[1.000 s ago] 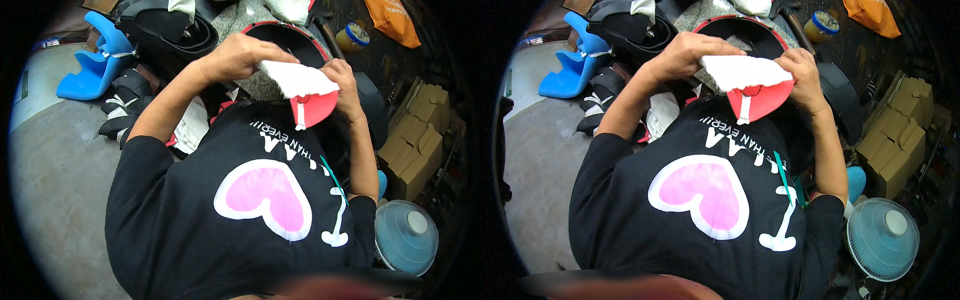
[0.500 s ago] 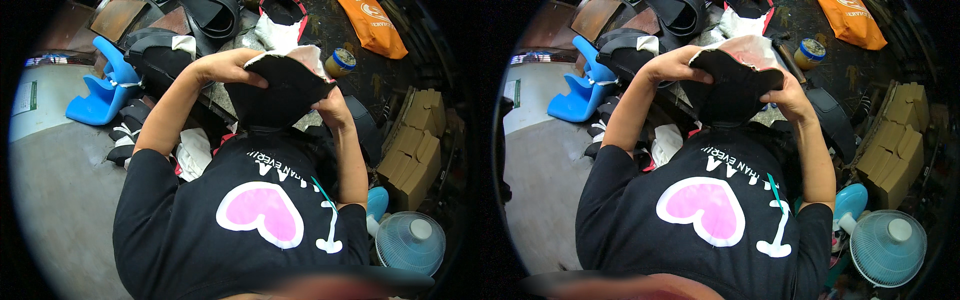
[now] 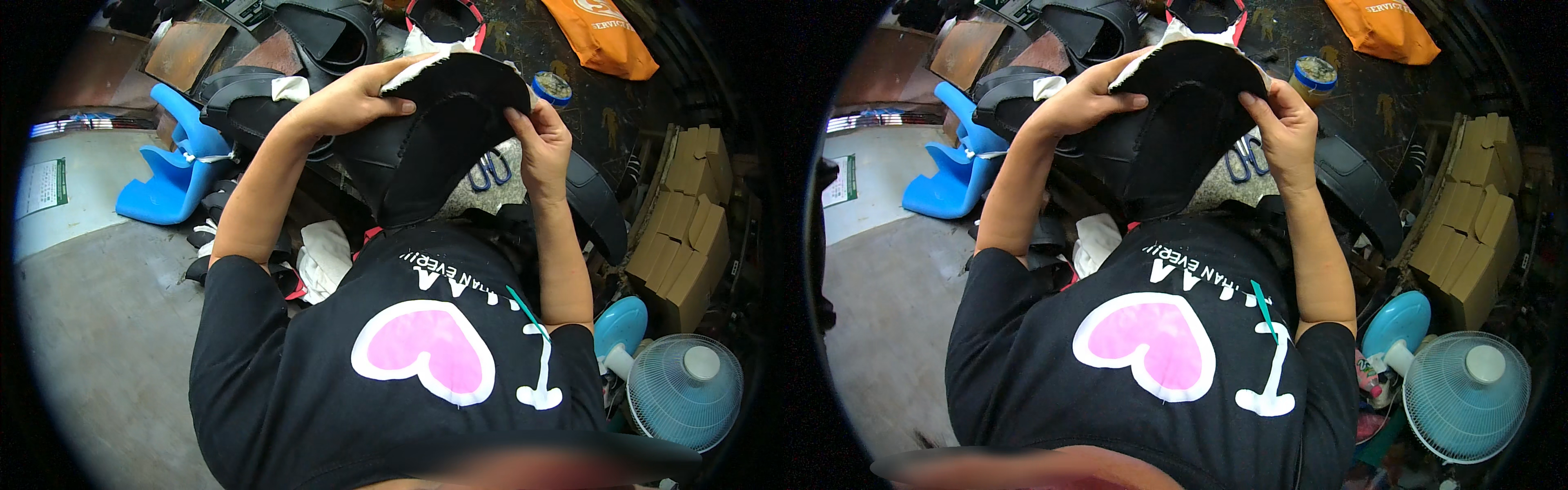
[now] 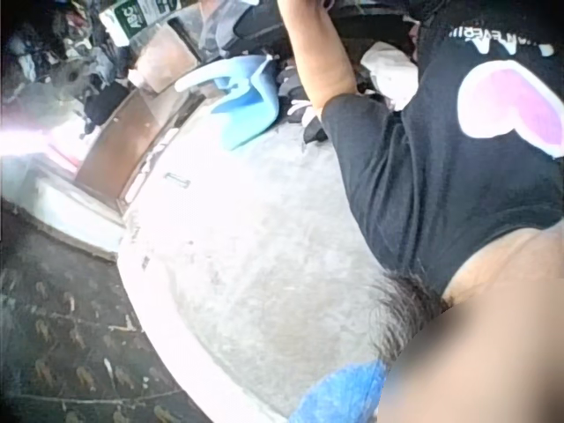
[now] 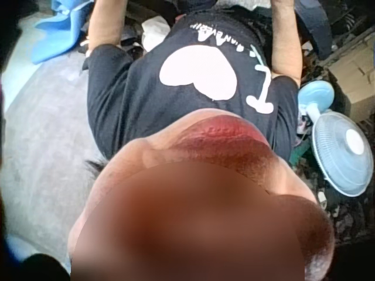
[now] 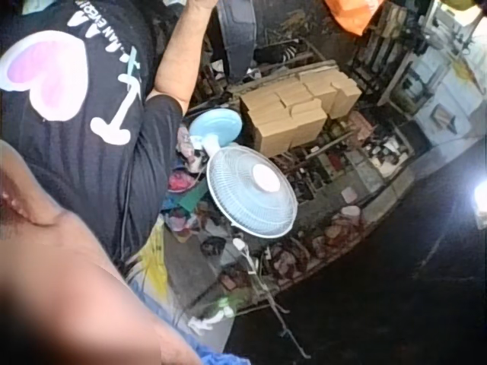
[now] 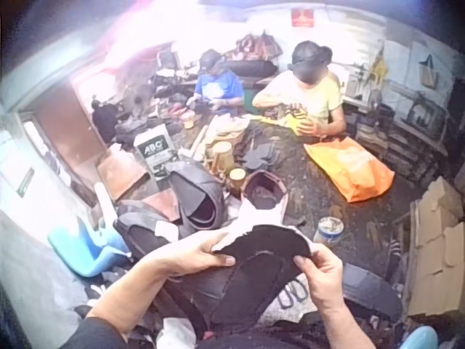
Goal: The person inserts a white fabric liner into a black shoe, trims the excess with scissors, and repeats the process on a second shoe. The person handles the shoes and scissors throughout the clip.
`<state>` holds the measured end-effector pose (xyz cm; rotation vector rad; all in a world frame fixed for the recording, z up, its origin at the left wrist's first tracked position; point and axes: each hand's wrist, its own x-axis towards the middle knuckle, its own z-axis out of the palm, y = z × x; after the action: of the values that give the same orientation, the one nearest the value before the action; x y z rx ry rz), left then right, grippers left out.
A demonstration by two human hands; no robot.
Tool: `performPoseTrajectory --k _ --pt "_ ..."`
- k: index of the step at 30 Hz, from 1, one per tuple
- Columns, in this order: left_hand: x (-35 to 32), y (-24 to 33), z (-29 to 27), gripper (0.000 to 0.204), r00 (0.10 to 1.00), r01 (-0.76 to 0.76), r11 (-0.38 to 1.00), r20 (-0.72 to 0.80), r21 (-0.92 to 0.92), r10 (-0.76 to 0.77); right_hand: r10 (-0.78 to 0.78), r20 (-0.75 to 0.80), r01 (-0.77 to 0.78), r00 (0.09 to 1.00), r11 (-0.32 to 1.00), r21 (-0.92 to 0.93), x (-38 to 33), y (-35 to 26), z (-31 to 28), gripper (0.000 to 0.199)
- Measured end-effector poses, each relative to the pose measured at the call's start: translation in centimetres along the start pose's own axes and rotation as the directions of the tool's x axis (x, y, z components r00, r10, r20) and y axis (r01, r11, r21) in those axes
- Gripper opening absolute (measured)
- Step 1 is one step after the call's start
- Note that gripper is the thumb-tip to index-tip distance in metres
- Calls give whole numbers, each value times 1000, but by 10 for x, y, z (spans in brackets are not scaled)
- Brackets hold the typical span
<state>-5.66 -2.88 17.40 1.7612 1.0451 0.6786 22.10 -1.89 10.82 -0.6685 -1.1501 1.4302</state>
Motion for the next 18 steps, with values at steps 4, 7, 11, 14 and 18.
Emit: performPoseTrajectory --k 4,7,11,14,18 --pt "3 1 -5 58 999 16 1000 41 -23 -15 -2 -47 -6 999 985 -172 -1 2 -1 14" --pt "7 -1 -9 54 994 97 993 48 -66 -94 -13 4 14 1000 978 -210 -1 3 -6 13" --pt "6 -5 -21 54 979 163 980 142 -115 -146 147 12 -138 989 953 -270 -3 13 -25 15" --pt "-4 -8 -35 49 977 210 967 58 -146 -204 269 14 -130 963 510 -850 -14 30 -46 24" --pt "-19 -12 -56 51 984 177 953 41 -245 -173 343 25 45 939 -53 -998 -58 56 -54 40"
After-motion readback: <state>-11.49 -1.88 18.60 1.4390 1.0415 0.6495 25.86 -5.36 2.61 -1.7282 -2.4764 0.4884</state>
